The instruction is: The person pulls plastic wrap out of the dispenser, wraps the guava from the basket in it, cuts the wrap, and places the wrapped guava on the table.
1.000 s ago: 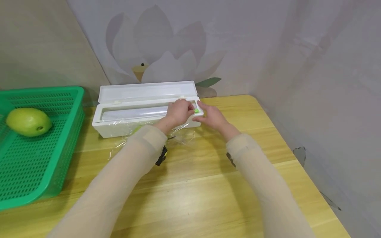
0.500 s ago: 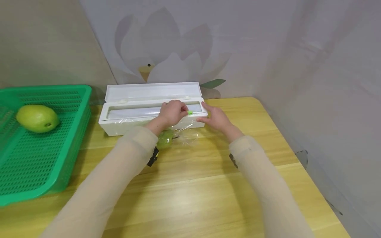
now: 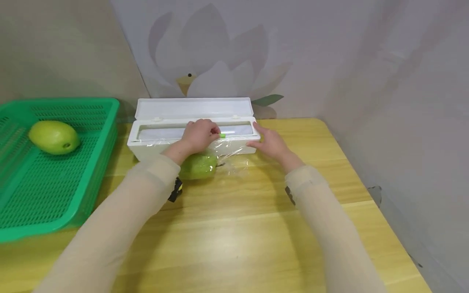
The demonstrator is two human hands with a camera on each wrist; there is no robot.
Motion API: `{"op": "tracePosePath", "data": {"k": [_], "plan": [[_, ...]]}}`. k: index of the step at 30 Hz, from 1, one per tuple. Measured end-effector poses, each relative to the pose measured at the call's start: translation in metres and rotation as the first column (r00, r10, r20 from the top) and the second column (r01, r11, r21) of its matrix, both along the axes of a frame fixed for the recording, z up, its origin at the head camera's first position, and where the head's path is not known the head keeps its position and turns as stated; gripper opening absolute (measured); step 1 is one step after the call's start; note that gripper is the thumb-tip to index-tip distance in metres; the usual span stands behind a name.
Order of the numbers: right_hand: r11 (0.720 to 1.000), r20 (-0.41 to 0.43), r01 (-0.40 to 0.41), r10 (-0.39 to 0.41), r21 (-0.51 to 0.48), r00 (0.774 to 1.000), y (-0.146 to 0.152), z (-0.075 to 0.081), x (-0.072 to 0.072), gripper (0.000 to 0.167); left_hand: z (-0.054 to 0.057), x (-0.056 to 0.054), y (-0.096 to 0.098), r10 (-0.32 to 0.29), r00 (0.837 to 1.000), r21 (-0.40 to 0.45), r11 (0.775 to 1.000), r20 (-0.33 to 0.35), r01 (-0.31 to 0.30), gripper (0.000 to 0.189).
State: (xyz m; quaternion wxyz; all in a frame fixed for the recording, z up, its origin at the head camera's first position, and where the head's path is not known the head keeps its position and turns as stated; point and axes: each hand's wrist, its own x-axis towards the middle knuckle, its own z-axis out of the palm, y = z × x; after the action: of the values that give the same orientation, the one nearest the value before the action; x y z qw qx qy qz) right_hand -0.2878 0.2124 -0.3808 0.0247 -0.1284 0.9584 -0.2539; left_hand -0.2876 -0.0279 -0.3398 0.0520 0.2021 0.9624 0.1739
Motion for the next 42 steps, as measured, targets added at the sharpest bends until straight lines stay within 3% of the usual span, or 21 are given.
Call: {"op": "tracePosePath", "data": {"k": [9,18,24,33,42], "plan": [[1.0,-0.004,0.015,-0.015,0.007,1.0,0.019,-0.002,-0.004,0.079,-0.004,-0.002,-0.026,0.018,1.0,0.063,0.998,0.011,-0.018,0.021],[1.0,0.016,0.023,-0.023,0.005,1.0,0.021,-0.008,-0.005,0.08,-0.011,-0.003,-0.033,0.033,0.999,0.047,0.998,0.005,-0.033,0.021],[1.0,0.011,0.025,-0.025,0.011,1.0,0.021,-0.009,-0.006,0.079,-0.01,-0.001,-0.035,0.052,0.999,0.047,0.998,0.001,-0.052,0.021],[1.0,0.004,0.018,-0.018,0.009,1.0,0.02,-0.006,-0.005,0.08,-0.005,-0.001,-0.036,0.051,0.999,0.016,0.999,-0.008,-0.051,0.021],[1.0,0.009,0.015,-0.015,0.009,1.0,0.02,-0.006,-0.006,0.079,-0.003,-0.002,-0.04,0.038,0.999,-0.068,0.997,-0.038,-0.041,0.021]]}}
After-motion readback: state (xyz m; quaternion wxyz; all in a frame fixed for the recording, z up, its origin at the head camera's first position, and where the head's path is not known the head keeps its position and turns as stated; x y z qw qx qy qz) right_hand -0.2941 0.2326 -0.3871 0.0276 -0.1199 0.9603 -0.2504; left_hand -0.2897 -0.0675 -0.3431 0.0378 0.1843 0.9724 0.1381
